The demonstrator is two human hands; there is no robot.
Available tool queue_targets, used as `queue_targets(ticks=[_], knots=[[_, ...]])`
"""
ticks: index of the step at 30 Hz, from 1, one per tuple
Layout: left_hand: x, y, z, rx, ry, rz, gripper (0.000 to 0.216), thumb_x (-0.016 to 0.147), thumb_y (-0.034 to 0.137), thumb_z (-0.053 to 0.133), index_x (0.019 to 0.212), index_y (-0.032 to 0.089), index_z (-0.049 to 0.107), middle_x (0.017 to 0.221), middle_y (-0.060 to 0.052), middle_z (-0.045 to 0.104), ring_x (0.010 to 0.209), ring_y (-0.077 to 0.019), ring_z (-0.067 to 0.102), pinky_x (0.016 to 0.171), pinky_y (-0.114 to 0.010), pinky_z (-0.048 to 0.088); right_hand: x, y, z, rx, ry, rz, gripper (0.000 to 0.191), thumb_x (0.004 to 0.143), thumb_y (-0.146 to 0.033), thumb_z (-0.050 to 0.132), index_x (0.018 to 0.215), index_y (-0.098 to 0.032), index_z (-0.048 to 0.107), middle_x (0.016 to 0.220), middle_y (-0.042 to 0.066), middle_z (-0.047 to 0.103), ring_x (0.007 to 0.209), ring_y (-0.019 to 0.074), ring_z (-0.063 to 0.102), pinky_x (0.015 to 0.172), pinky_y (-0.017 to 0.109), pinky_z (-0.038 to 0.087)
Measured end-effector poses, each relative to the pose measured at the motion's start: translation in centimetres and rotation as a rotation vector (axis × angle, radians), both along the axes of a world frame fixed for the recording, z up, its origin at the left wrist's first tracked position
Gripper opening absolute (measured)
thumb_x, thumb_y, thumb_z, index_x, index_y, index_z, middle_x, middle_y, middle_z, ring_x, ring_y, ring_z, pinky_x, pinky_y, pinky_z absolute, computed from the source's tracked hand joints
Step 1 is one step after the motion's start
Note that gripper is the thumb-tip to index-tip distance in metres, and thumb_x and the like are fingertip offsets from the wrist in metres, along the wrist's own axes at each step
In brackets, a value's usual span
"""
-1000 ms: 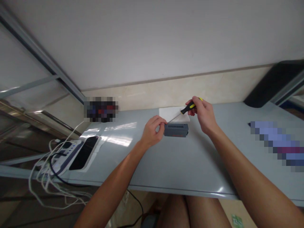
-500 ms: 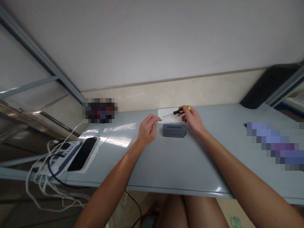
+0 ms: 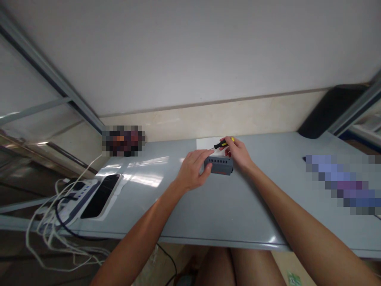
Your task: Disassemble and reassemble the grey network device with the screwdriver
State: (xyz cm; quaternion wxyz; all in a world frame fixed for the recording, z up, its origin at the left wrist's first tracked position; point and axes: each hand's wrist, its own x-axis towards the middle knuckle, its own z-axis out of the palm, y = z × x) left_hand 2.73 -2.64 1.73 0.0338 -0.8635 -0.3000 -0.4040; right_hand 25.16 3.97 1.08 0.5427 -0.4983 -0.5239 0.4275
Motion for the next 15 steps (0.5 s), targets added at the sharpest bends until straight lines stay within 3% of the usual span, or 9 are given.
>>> queue_targets(ticks=[6,15], knots=[[0.25,-0.01,0.14,-0.051,0.073,-0.024,0.039,0.111,0.030,0.053,0.149,0.022,0.056,0.139,-0.013,0.075,0.130,-0.0280,0.070,0.110,-0.049,0.054,0.26,0.07,0.03,0.001,0.022,-0.017,0.050,0.093,-0.067,0.062,0.103,-0.020,0.076,0.081,0.005,0.078,0.058,0.0153,0.056,0.059,0.030,0.043],[0.90,-0.79,0.05,0.029,0.012,-0.005,0.035,0.111,0.022,0.047,0.143,0.021,0.062,0.138,-0.013,0.075,0.131,-0.0257,0.069,0.112,-0.045,0.052,0.42,0.14,0.29,0.019,0.037,-0.036,0.053,0.092,-0.072,0.065,0.099,-0.020,0.076,0.075,0.004,0.077,0.056,0.0140,0.055,0.055,0.028,0.043]])
